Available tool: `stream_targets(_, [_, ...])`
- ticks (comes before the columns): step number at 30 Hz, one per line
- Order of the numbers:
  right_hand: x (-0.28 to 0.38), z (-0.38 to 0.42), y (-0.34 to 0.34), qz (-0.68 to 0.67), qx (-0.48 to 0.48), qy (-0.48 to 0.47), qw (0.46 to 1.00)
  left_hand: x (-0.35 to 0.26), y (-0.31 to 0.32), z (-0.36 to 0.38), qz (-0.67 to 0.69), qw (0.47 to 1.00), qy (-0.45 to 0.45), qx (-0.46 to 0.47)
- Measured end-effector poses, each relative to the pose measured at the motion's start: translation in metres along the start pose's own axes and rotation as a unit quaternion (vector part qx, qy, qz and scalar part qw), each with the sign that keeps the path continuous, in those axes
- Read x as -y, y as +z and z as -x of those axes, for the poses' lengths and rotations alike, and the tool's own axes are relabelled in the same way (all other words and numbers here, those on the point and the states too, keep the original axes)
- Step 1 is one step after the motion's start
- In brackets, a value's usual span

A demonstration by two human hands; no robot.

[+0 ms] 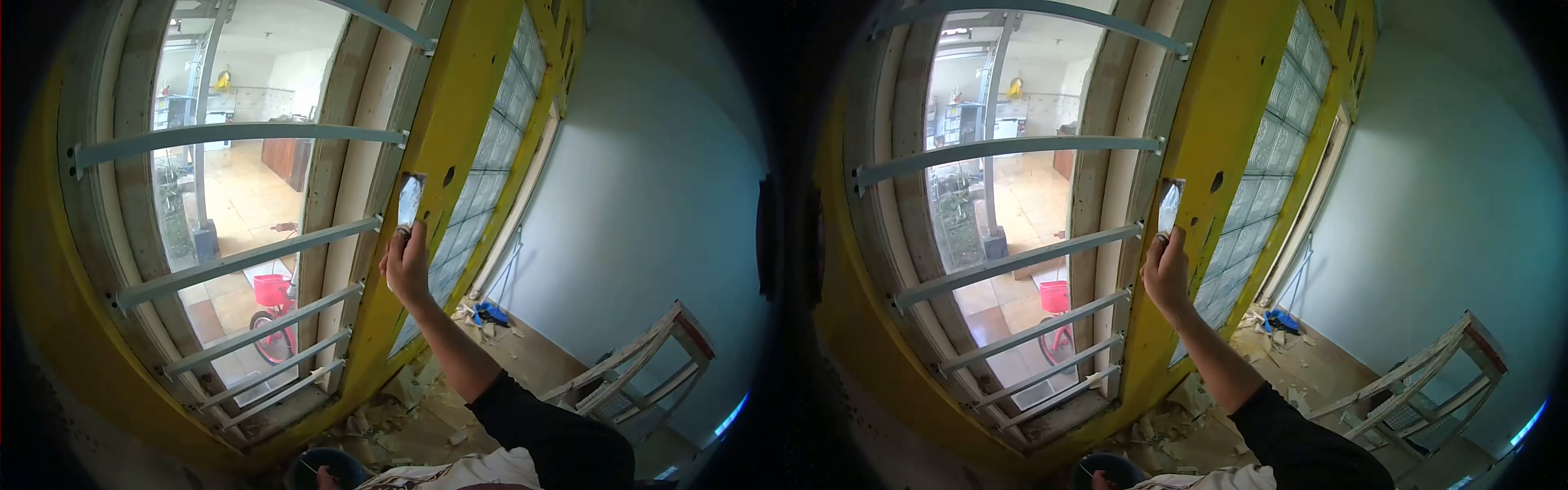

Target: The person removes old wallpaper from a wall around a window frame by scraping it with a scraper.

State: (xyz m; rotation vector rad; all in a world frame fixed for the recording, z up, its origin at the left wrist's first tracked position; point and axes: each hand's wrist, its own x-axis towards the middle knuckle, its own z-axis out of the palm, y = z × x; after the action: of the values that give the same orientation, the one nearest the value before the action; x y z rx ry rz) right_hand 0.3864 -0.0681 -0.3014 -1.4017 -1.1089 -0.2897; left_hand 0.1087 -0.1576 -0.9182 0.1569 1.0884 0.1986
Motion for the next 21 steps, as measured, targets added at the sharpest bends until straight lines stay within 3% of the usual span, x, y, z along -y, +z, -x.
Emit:
stream_targets(2, [0.006,-0.017,0.001,0.017,-0.017,-0.017,1.000,0.004,-0.012,-0.018,0.017,1.000,0.002,0.016])
stream_targets(4, [0.011,-0.030,0.001,0.015,-0.042,-0.034,0.998,0.006,-0.025,-0.037,-0.062,0.996,0.056,-0.034])
stream_targets(7, [0.010,-0.017,0.007,0.013,-0.044,-0.031,0.998,0.019,-0.041,-0.048,-0.176,0.951,0.255,0.020])
stream_targets(12, [-0.002,-0.012,0.009,0.007,-0.045,-0.026,0.999,-0.006,-0.029,-0.022,-0.061,0.994,0.083,-0.024])
stream_targets(13, [-0.006,-0.024,0.007,0.033,-0.050,-0.048,0.997,-0.011,-0.025,-0.016,-0.044,0.998,0.003,-0.049])
stream_targets(14, [-0.008,-0.032,0.007,0.034,-0.051,-0.048,0.997,-0.011,-0.023,-0.011,-0.045,0.998,0.003,-0.049])
stream_targets(18, [-0.007,-0.027,0.009,0.053,-0.082,-0.096,0.991,0.008,-0.033,-0.015,-0.129,0.980,0.139,-0.058])
stream_targets(19, [-0.007,-0.021,0.008,0.039,-0.077,-0.060,0.994,0.010,-0.036,-0.016,-0.148,0.972,0.173,-0.060])
stream_targets(20, [-0.006,-0.020,0.010,0.022,-0.071,-0.027,0.997,0.008,-0.036,-0.020,-0.147,0.972,0.175,-0.060])
stream_targets(21, [0.009,-0.025,0.006,-0.001,-0.051,0.005,0.999,0.002,-0.031,-0.018,-0.104,0.986,0.115,-0.068])
